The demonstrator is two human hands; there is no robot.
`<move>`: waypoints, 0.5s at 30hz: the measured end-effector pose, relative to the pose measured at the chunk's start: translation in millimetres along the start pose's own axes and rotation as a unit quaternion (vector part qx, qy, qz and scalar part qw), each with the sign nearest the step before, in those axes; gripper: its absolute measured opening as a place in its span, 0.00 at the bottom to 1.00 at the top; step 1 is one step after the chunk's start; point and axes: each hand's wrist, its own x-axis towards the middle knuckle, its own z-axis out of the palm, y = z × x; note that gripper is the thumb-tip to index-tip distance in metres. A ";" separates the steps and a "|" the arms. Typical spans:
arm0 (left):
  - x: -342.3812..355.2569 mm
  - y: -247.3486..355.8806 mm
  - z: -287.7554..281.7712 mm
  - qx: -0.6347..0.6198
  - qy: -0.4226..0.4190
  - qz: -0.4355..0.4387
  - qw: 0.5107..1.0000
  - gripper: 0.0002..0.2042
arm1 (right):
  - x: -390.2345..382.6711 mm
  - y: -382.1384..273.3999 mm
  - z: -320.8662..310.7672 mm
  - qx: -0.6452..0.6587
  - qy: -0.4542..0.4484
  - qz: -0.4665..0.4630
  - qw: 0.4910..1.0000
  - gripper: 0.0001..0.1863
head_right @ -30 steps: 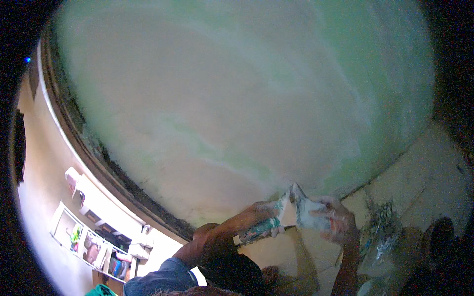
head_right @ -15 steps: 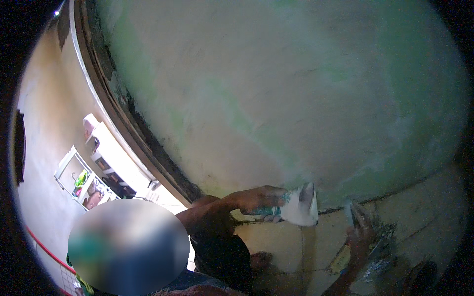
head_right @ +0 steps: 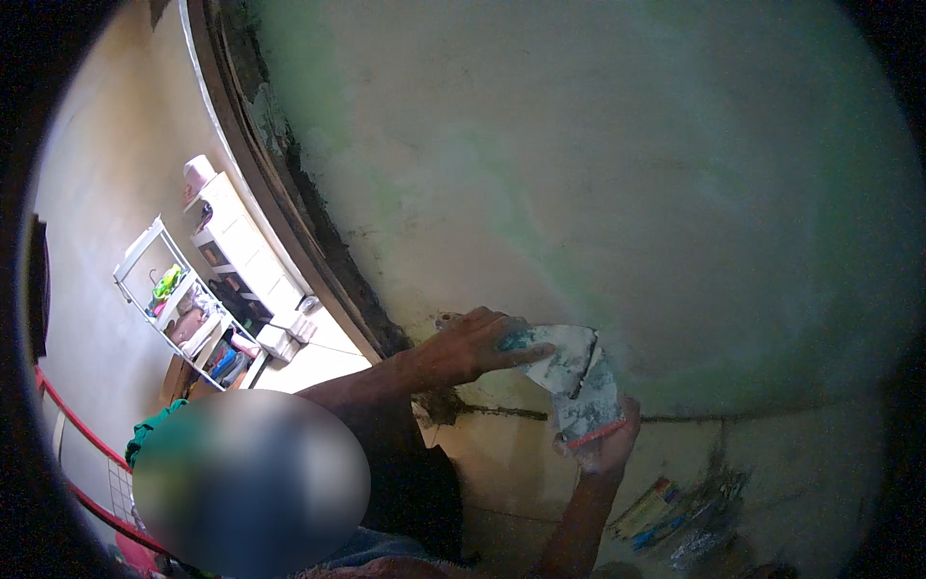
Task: The person applies wall putty to a wall using a putty knife and a scraper, smoothing the material over damaged sections and cracks.
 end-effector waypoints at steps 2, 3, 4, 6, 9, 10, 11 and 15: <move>-5.7 -12.0 -2.4 0.016 0.006 -0.003 1.000 0.29 | 2.4 3.3 -13.1 0.029 -0.069 0.011 0.997 0.30; -7.2 -17.7 -4.8 0.023 0.008 -0.002 1.000 0.29 | 3.4 6.0 -18.4 0.055 -0.120 0.009 0.991 0.31; -9.6 -22.4 -9.4 0.044 -0.008 0.006 0.999 0.29 | 3.3 7.4 -22.8 0.079 -0.172 0.006 0.982 0.31; -25.4 -32.0 1.6 0.028 -0.038 -0.005 0.999 0.29 | 4.7 -2.3 -9.8 0.054 -0.281 -0.001 0.958 0.33; -47.5 -35.6 31.8 -0.113 -0.067 -0.054 0.990 0.28 | -5.7 -25.5 22.4 0.018 -0.283 -0.082 0.955 0.36; -50.7 -35.9 39.7 -0.178 -0.075 -0.072 0.979 0.27 | -6.1 -26.0 39.7 -0.020 -0.234 -0.135 0.963 0.37; -52.8 -34.9 45.7 -0.226 -0.061 -0.049 0.971 0.27 | -5.9 -24.2 57.8 -0.056 -0.182 -0.188 0.964 0.38; -39.5 -22.1 87.1 -0.369 -0.027 0.066 0.927 0.27 | 34.2 -27.9 132.7 -0.520 -0.010 -0.349 0.779 0.33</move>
